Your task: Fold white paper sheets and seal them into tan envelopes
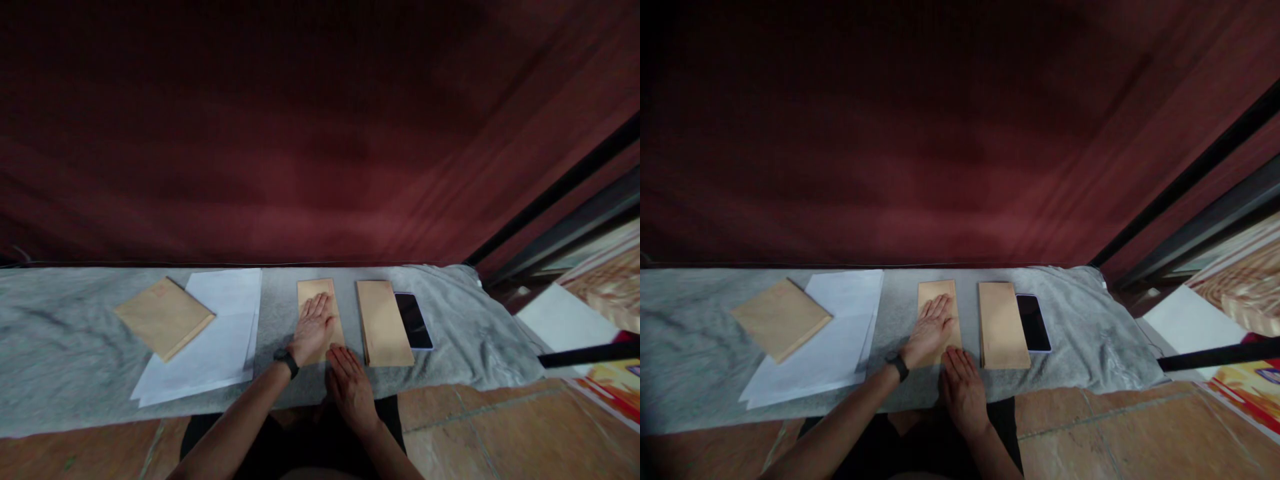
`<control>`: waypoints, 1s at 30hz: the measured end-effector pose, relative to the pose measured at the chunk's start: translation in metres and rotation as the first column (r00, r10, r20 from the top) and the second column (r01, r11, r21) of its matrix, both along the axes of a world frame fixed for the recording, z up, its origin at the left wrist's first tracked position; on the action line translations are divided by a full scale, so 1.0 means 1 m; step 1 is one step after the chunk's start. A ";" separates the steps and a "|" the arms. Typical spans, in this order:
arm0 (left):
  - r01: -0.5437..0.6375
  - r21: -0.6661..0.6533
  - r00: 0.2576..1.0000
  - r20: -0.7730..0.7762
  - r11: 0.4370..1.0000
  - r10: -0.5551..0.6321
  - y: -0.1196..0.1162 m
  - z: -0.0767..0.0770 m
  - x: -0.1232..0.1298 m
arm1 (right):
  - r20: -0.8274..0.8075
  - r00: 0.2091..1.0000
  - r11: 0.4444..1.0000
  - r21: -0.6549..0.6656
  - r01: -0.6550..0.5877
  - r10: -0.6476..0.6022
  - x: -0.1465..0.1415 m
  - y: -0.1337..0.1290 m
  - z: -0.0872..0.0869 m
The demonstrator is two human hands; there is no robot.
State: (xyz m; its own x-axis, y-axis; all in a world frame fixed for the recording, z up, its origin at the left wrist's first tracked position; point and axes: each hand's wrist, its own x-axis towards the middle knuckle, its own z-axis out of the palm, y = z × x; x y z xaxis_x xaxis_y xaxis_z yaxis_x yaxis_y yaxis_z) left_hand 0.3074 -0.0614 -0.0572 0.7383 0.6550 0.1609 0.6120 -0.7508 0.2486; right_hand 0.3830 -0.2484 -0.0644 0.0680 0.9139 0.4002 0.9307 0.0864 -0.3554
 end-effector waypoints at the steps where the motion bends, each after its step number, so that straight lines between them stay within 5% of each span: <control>1: 0.007 -0.004 1.000 -0.017 1.000 -0.007 0.007 -0.001 0.005 | -0.001 1.000 1.000 0.011 -0.001 0.001 0.000 0.000 0.000; 10: 0.082 0.040 0.996 -0.031 0.996 -0.081 0.026 -0.003 0.014 | 0.013 1.000 1.000 0.027 -0.011 0.010 0.000 0.000 -0.002; 30: 0.218 -0.002 0.976 0.003 0.976 -0.218 -0.017 0.006 -0.013 | -0.090 0.996 1.000 0.029 -0.011 0.014 0.001 -0.001 -0.001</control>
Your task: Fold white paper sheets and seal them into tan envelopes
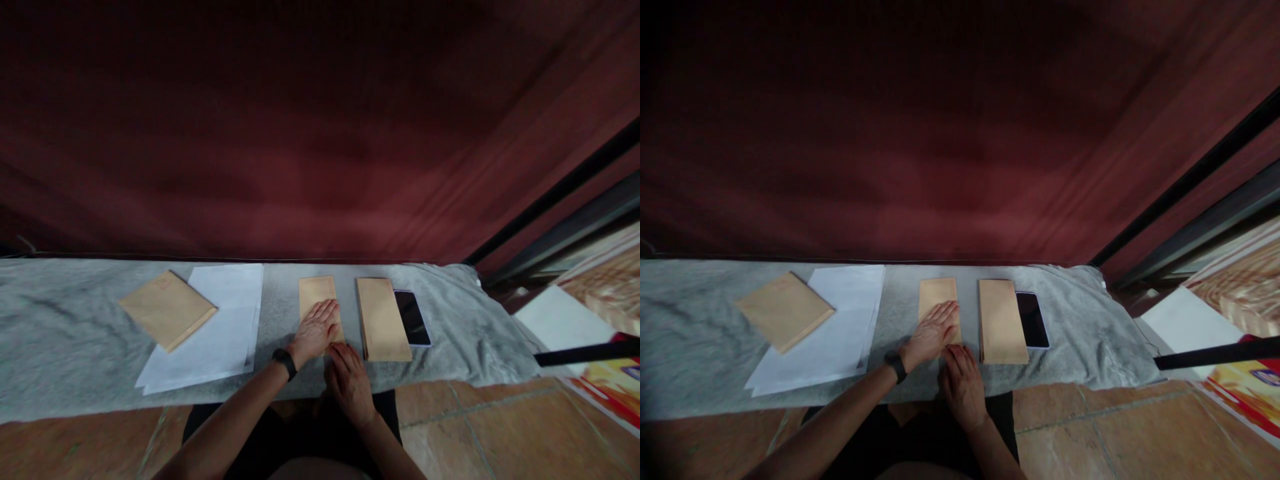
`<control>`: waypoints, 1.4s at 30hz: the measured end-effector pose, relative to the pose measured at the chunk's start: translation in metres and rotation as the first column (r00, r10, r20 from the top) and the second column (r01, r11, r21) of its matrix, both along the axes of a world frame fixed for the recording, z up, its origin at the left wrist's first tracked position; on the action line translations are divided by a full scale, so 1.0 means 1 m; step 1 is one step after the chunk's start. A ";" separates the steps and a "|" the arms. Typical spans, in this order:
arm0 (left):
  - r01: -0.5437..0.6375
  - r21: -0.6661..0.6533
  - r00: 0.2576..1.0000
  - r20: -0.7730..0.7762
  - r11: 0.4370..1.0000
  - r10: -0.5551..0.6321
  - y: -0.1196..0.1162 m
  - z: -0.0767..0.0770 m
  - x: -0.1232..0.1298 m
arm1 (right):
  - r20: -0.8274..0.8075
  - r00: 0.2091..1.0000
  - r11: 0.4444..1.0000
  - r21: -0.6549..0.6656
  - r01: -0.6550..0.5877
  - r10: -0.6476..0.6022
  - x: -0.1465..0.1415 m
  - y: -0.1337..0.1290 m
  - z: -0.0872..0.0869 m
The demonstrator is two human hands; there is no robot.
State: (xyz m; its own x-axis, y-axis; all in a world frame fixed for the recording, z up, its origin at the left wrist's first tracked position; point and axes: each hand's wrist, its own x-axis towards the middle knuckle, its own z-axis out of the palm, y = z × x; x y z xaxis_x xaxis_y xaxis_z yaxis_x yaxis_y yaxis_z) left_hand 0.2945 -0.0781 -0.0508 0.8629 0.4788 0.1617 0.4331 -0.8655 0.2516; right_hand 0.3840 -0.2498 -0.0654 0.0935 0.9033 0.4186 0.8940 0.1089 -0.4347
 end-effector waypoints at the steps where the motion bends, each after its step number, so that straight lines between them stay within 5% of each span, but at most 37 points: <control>1: 0.003 -0.005 1.000 -0.005 1.000 -0.003 -0.002 0.001 -0.001 | -0.012 1.000 1.000 -0.003 0.000 -0.001 0.000 0.000 0.001; 14: 0.083 0.002 0.996 0.009 0.997 -0.083 -0.036 -0.006 -0.028 | -0.085 0.996 0.998 0.066 -0.002 0.008 0.003 -0.006 -0.007; 25: 0.144 0.043 0.989 -0.023 0.989 -0.143 -0.075 -0.003 -0.065 | -0.195 0.977 0.996 0.008 0.088 -0.084 0.003 0.000 0.003; 31: 0.068 0.036 0.998 0.005 0.997 -0.068 -0.093 -0.009 -0.068 | 0.003 1.000 0.996 -0.093 -0.001 0.002 0.005 0.030 0.003; 42: -0.039 0.141 0.998 0.049 0.989 0.033 -0.103 -0.020 -0.078 | 0.163 0.967 0.966 -0.137 0.219 -0.196 0.020 0.103 -0.009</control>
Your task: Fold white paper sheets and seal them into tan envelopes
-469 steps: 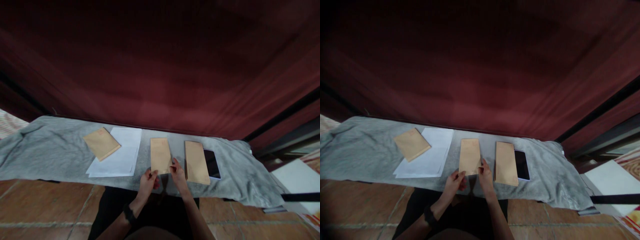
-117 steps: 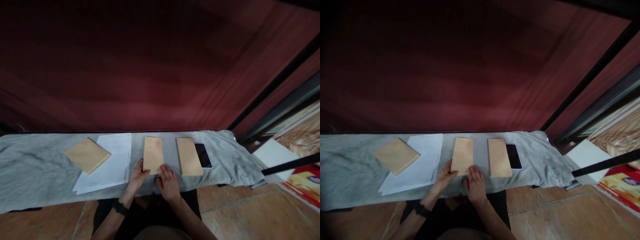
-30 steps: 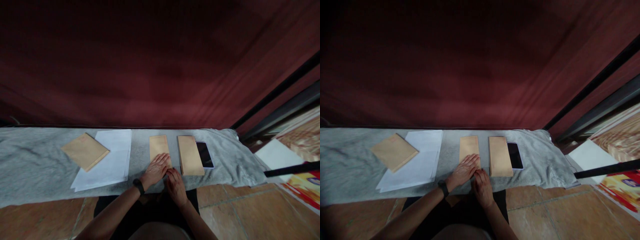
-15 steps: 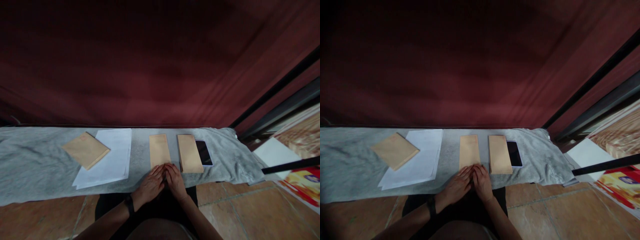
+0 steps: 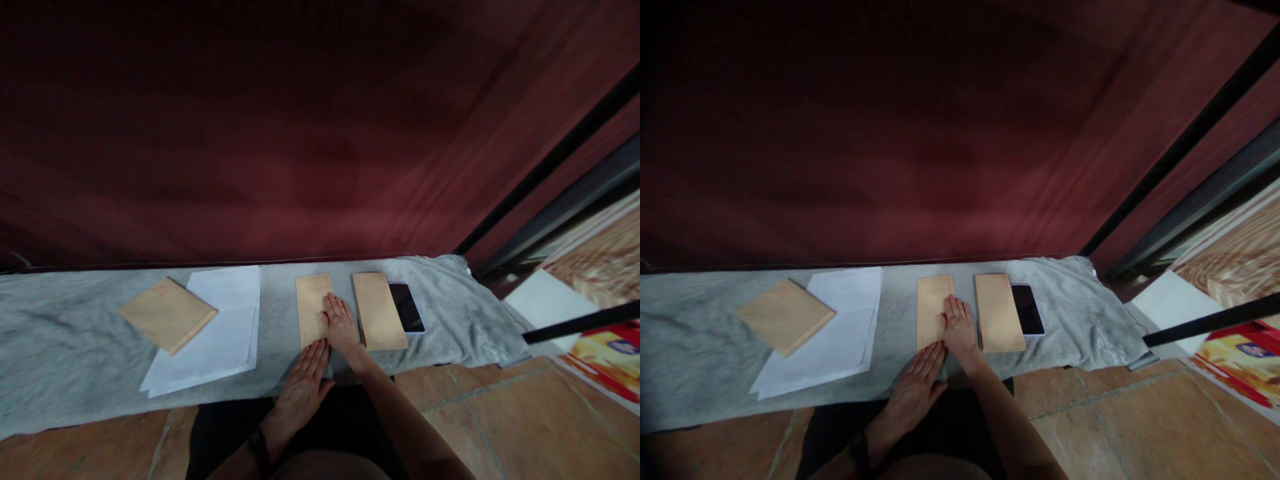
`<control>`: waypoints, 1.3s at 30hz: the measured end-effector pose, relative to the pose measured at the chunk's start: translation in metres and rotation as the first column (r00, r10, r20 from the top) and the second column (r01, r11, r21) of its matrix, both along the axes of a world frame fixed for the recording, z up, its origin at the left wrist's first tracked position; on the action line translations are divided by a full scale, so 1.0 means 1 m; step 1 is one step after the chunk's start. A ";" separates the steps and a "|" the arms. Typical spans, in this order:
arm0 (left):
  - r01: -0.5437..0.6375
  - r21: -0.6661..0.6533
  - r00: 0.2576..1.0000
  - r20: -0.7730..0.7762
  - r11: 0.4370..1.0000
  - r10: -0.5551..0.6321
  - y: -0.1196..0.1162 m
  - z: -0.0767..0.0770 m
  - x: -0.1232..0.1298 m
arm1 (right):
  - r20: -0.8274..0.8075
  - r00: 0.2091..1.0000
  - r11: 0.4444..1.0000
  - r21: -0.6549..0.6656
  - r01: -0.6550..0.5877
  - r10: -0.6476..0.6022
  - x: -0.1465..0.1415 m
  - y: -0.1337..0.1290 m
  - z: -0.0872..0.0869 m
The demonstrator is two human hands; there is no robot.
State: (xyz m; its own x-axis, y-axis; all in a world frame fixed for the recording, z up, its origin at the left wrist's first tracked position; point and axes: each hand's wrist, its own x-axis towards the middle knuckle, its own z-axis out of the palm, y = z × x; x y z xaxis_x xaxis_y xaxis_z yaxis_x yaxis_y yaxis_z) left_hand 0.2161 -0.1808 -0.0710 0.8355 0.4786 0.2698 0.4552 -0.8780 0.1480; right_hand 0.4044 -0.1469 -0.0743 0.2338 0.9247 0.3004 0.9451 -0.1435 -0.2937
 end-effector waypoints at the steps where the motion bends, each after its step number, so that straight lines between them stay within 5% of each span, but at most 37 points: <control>1: -0.013 0.006 1.000 0.003 1.000 0.013 -0.001 -0.001 -0.002 | -0.002 1.000 1.000 -0.003 0.012 -0.012 0.001 0.006 0.000; 8: -0.126 0.033 0.992 0.014 0.991 0.126 -0.001 -0.005 -0.006 | -0.021 0.998 0.997 0.046 0.064 -0.063 0.002 0.018 0.004; 16: -0.107 0.124 0.983 -0.133 0.986 0.124 0.008 0.015 0.003 | -0.021 1.000 0.991 0.134 0.004 -0.001 -0.012 -0.051 -0.007; 21: -0.142 0.210 0.960 -0.211 0.967 0.186 0.012 0.035 0.027 | -0.185 0.977 0.980 0.143 0.135 -0.107 -0.019 -0.081 0.000; 27: -0.158 0.185 0.947 -0.249 0.970 0.202 0.021 0.040 0.049 | -0.544 0.798 0.954 -0.015 0.301 -0.260 -0.010 -0.062 0.019; 32: -0.220 0.081 0.952 -0.199 0.972 0.233 0.024 0.049 0.058 | -0.660 0.726 0.966 0.001 0.258 -0.193 0.002 -0.049 0.034; 35: -0.269 -0.099 0.955 -0.155 0.958 0.252 0.028 0.066 0.060 | -0.707 0.695 0.974 0.040 0.223 -0.130 -0.002 -0.047 0.046; 37: -0.318 -0.307 0.947 -0.047 0.897 0.319 0.035 0.080 0.057 | -0.768 0.639 0.977 0.102 0.184 -0.040 -0.007 -0.047 0.057; 39: -0.319 -0.563 0.868 0.151 0.762 0.474 0.044 0.094 0.051 | -0.817 0.574 0.970 0.181 0.161 0.057 -0.013 -0.048 0.068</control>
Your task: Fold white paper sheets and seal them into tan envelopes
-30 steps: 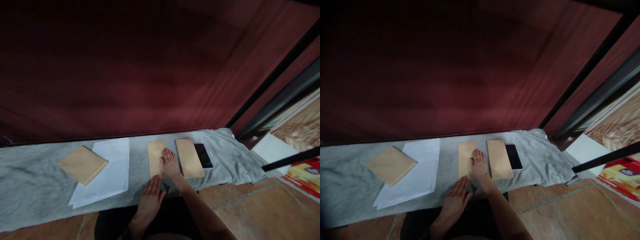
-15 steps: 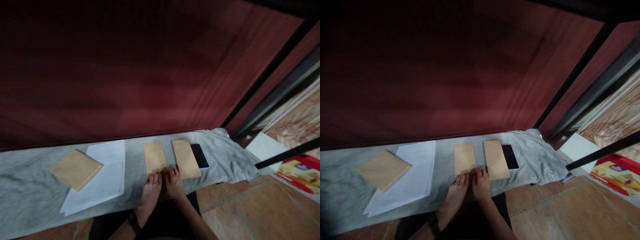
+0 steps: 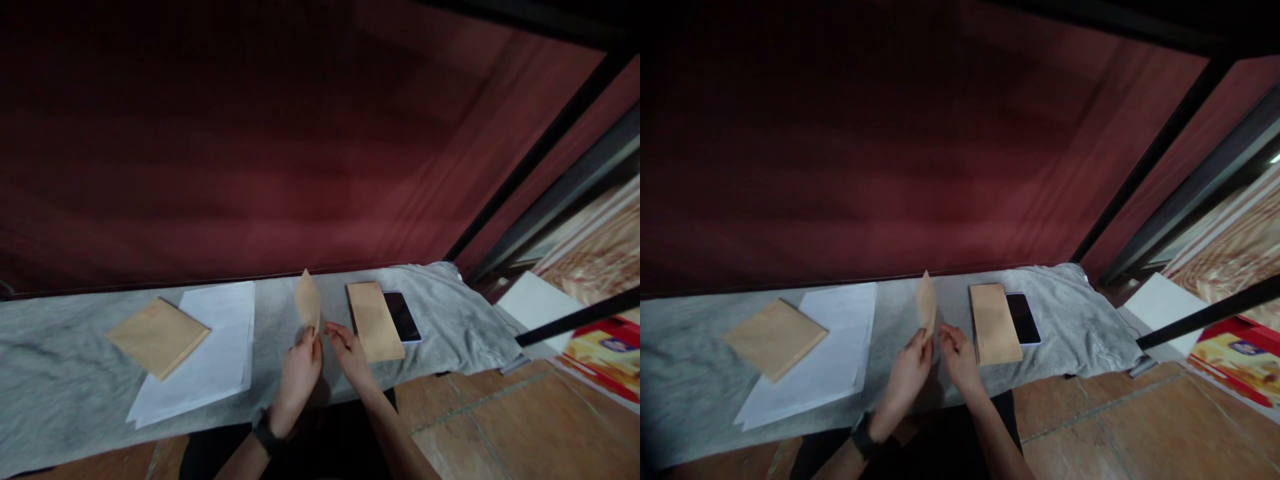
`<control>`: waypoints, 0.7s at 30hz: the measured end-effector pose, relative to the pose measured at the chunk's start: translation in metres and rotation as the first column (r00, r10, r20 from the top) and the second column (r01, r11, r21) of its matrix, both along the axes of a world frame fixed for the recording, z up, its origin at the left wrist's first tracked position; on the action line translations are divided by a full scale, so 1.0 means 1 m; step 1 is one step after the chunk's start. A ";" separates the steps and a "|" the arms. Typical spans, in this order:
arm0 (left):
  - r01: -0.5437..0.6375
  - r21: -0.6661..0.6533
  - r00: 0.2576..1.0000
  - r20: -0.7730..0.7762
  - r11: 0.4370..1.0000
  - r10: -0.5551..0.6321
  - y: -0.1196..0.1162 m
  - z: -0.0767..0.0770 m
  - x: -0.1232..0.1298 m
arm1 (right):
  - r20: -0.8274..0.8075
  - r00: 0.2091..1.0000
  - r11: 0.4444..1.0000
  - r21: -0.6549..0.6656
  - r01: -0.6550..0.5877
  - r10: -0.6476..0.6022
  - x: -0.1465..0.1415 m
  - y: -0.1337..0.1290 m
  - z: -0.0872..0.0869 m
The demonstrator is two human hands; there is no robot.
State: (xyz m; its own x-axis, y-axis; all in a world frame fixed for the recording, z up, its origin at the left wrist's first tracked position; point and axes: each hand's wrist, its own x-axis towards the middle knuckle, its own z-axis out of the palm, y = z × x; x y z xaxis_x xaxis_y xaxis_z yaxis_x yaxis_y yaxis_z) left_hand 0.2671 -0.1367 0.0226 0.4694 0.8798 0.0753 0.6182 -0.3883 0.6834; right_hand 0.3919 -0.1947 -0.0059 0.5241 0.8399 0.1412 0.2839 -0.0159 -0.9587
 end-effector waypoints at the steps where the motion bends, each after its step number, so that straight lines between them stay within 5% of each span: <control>1: -0.082 -0.108 0.979 0.180 0.991 0.101 0.005 0.005 -0.003 | -0.016 1.000 0.999 0.034 -0.007 0.007 -0.002 -0.001 0.004; 3: -0.154 -0.358 0.815 0.481 0.921 0.323 0.012 0.010 -0.010 | 0.021 1.000 0.999 0.052 -0.005 0.004 -0.005 -0.003 0.009; 5: -0.126 -0.577 0.594 0.607 0.807 0.527 0.013 0.005 -0.015 | 0.108 0.994 0.999 0.035 -0.004 0.000 -0.007 -0.006 0.007; 7: -0.080 -0.737 0.442 0.578 0.671 0.686 0.010 -0.008 -0.018 | 0.222 0.975 1.000 0.018 -0.011 0.007 -0.011 -0.010 -0.003; 9: -0.053 -0.844 0.379 0.478 0.534 0.792 0.003 -0.025 -0.020 | 0.343 0.939 1.000 0.016 -0.027 0.020 -0.016 -0.016 -0.017; 11: -0.030 -0.891 0.353 0.414 0.452 0.839 -0.005 -0.040 -0.020 | 0.444 0.895 0.998 0.018 -0.058 0.044 -0.021 -0.024 -0.032; 15: 0.048 -0.904 0.368 0.412 0.426 0.833 -0.018 -0.053 -0.019 | 0.574 0.811 0.992 -0.016 -0.126 0.112 -0.026 -0.039 -0.050; 21: 0.163 -0.916 0.633 0.382 0.366 0.674 -0.039 -0.059 -0.039 | 0.722 0.666 0.981 -0.115 -0.154 0.189 -0.021 -0.048 -0.053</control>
